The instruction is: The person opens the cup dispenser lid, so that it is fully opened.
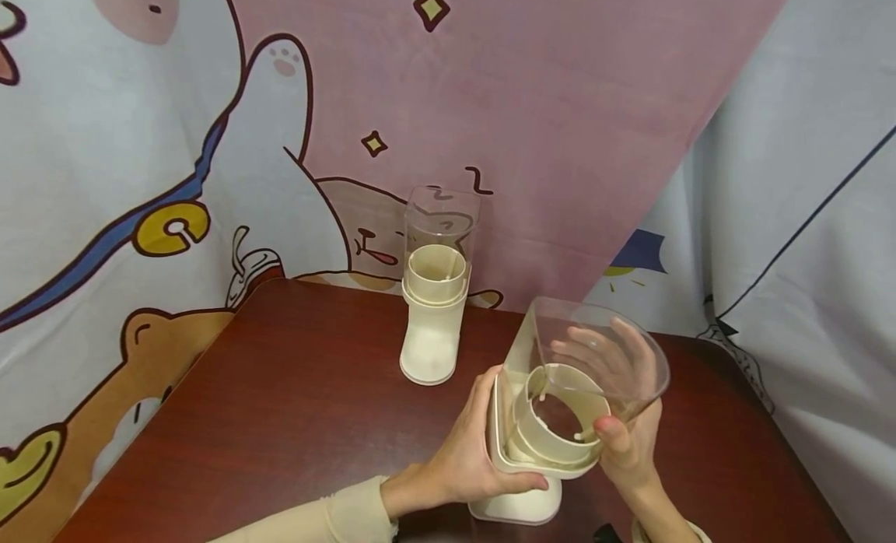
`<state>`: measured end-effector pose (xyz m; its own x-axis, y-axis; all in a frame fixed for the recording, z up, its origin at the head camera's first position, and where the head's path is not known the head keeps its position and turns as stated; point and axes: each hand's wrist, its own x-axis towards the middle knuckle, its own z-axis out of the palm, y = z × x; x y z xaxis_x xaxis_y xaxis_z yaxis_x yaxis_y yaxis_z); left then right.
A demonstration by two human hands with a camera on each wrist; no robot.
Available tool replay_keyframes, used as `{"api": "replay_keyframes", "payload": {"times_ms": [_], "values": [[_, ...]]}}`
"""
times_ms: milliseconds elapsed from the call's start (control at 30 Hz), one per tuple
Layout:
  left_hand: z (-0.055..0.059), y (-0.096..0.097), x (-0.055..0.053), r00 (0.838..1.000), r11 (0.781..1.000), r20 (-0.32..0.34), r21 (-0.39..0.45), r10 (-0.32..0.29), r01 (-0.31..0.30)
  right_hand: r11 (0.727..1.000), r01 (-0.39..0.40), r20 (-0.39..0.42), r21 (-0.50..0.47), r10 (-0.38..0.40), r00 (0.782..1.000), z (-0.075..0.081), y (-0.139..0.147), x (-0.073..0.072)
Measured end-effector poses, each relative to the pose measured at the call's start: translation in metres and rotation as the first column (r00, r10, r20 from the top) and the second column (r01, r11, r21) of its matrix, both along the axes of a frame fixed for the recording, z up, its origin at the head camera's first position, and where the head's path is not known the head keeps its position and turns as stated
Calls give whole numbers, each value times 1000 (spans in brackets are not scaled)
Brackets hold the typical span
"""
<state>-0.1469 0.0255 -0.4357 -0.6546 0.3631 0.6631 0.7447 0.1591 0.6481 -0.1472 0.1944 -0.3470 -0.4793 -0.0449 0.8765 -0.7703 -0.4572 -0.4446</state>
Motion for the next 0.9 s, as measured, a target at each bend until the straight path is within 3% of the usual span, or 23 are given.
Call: {"api": "replay_keyframes", "payload": {"times_ms": [333,633,900], "values": [[-1,2,-2,998,1000,-68,14,-5,6,995,-83,-17,-54,83,996,-8,3,-3],[0,4,-3,996,999,-81,20,-37,39,995,-61,-48,-78,58,997,-9,4,-1],[-1,5,-5,992,1000,-122,-8,18,-19,994,-75,-22,-75,74,997,-4,3,-2]]}}
